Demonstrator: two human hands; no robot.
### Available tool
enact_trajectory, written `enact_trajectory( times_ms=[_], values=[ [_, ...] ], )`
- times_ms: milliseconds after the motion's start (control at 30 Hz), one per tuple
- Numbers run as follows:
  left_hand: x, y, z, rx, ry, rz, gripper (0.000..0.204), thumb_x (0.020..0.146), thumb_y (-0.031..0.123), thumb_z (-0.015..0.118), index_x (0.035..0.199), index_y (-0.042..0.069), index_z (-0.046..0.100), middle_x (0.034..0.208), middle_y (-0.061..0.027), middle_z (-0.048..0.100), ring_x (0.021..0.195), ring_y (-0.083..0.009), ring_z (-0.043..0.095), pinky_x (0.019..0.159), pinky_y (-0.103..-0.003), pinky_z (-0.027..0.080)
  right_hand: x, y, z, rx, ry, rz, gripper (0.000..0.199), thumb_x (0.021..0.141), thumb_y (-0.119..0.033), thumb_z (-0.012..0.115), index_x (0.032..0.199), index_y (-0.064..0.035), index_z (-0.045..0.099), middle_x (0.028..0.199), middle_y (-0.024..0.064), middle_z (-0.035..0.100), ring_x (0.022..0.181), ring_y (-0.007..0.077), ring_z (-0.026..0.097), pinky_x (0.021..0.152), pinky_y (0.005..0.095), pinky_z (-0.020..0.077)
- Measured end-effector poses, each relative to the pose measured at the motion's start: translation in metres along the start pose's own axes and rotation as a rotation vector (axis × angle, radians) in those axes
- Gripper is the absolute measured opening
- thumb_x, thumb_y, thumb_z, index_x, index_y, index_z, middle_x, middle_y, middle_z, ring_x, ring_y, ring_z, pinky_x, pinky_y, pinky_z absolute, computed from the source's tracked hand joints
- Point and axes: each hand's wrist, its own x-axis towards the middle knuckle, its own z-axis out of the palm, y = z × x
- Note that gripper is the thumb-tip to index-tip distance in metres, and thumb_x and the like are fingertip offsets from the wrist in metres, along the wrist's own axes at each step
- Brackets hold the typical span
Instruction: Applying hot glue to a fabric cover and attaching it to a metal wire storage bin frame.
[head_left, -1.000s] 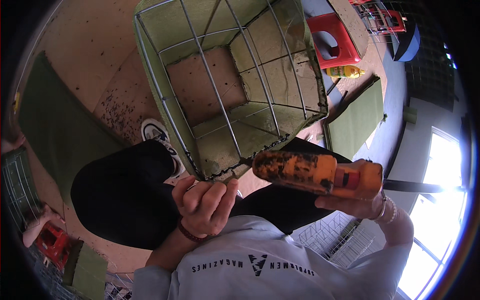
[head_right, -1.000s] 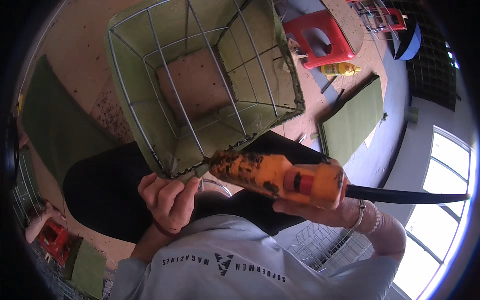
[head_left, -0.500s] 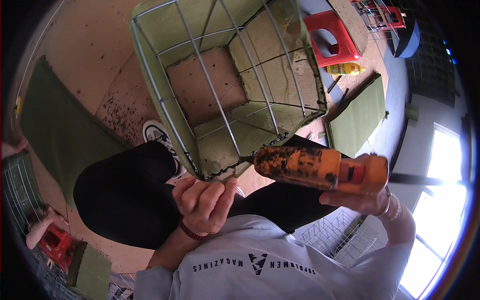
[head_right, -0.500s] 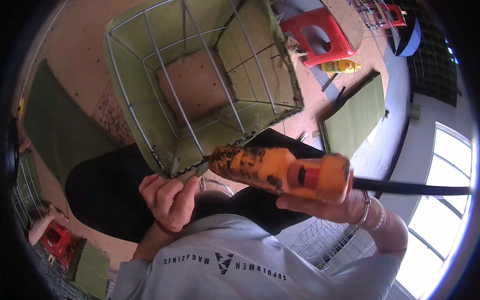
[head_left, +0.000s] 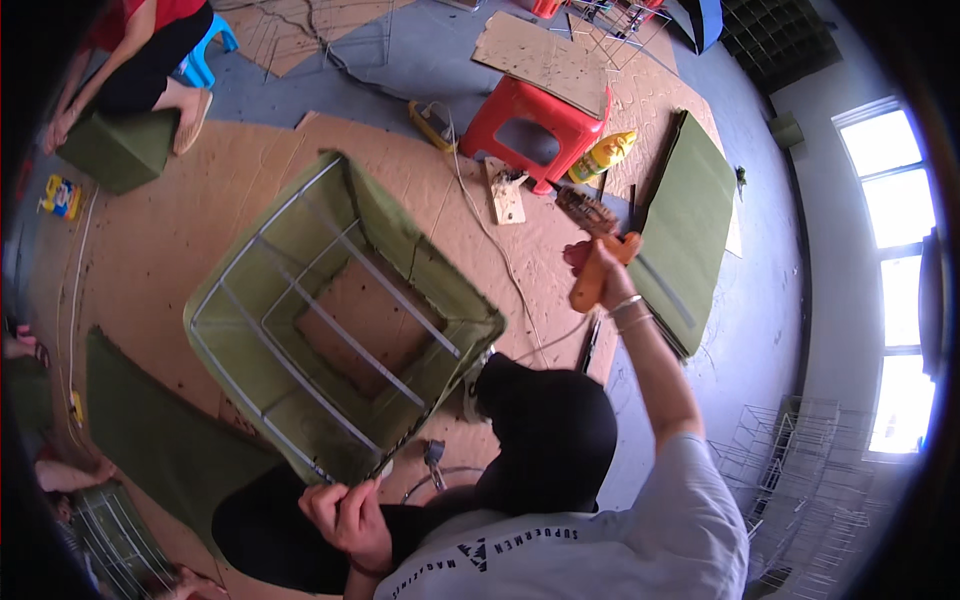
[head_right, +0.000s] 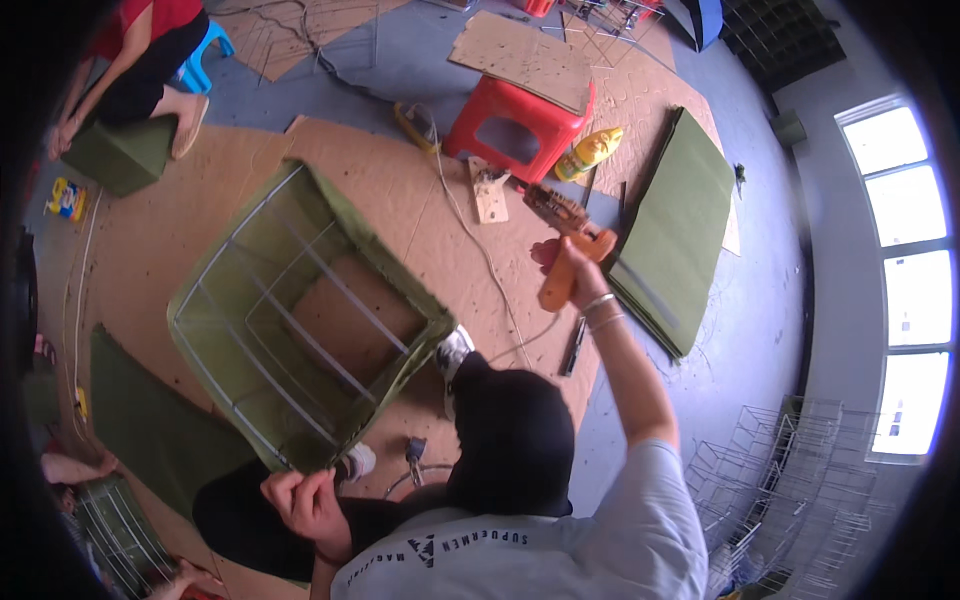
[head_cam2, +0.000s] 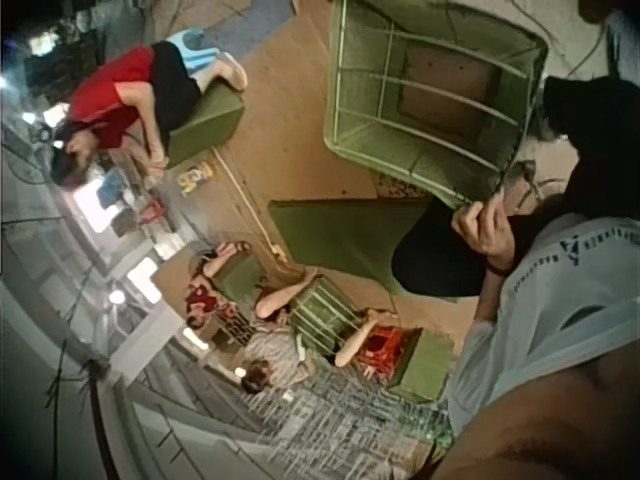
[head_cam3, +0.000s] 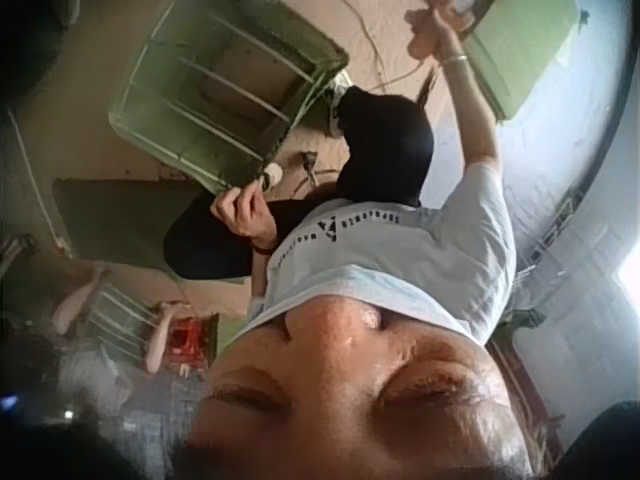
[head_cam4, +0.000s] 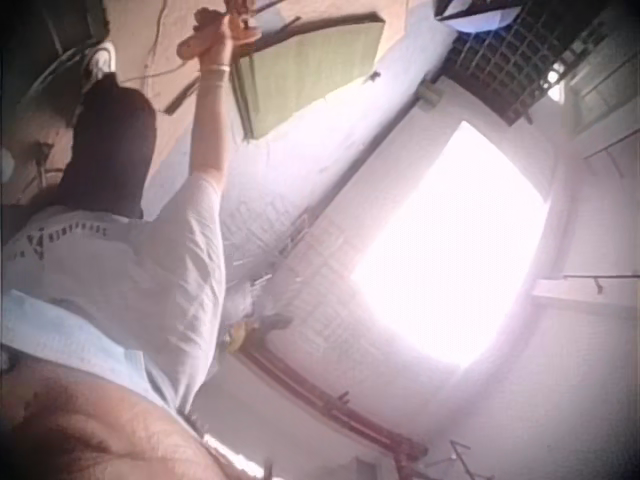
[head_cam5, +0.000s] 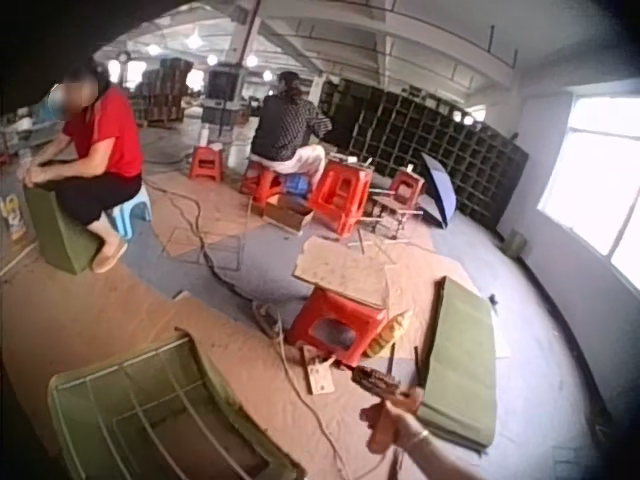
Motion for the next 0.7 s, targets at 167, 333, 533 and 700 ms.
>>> enact_trajectory(
  times_ms=[167,333,533,700],
  values=[
    [-0.006,-0.005,-0.008,0.082,-0.039,-0.018,0.023,0.063,0.003,0.084,0.076,0.007,0.065,0.087,-0.0060,0.051,0.087,-0.0291,0.051,0.076,-0.041,0.043,0.144,0.126,-0.027,0.330,0.095,-0.020,0.046,0.099,-0.048,0.061,0.115,-0.0049,0.066,0.106,0.0115,0.074,0.094,0.0241,0.071,0.081,0.0388,0.0558],
    [0.005,-0.001,-0.018,0.142,-0.199,-0.016,0.016,0.097,0.016,0.070,0.106,0.004,0.074,0.117,-0.0188,0.068,0.108,-0.0416,0.062,0.091,-0.046,0.053,0.235,0.170,-0.002,0.456,0.196,0.083,0.042,0.097,-0.048,0.065,0.108,-0.0074,0.065,0.092,0.0097,0.074,0.085,0.0230,0.070,0.077,0.0379,0.0555],
    [0.009,0.017,-0.012,0.268,-0.138,-0.194,0.017,0.066,0.005,0.079,0.075,0.006,0.066,0.089,-0.0074,0.055,0.088,-0.0299,0.053,0.080,-0.042,0.042,0.255,0.176,-0.021,-0.069,0.281,0.065,0.034,0.097,-0.034,0.068,0.118,-0.0084,0.057,0.096,0.0107,0.067,0.085,0.0214,0.066,0.076,0.0344,0.0543],
    [0.010,0.017,-0.012,0.162,-0.153,-0.121,0.025,0.065,0.007,0.086,0.083,0.006,0.069,0.089,-0.0065,0.055,0.088,-0.0302,0.053,0.078,-0.041,0.045,0.186,0.069,0.010,-0.843,0.224,-0.104,0.035,0.102,-0.027,0.061,0.126,-0.0017,0.063,0.121,0.0149,0.066,0.108,0.0211,0.063,0.095,0.0313,0.0496]
  ],
)
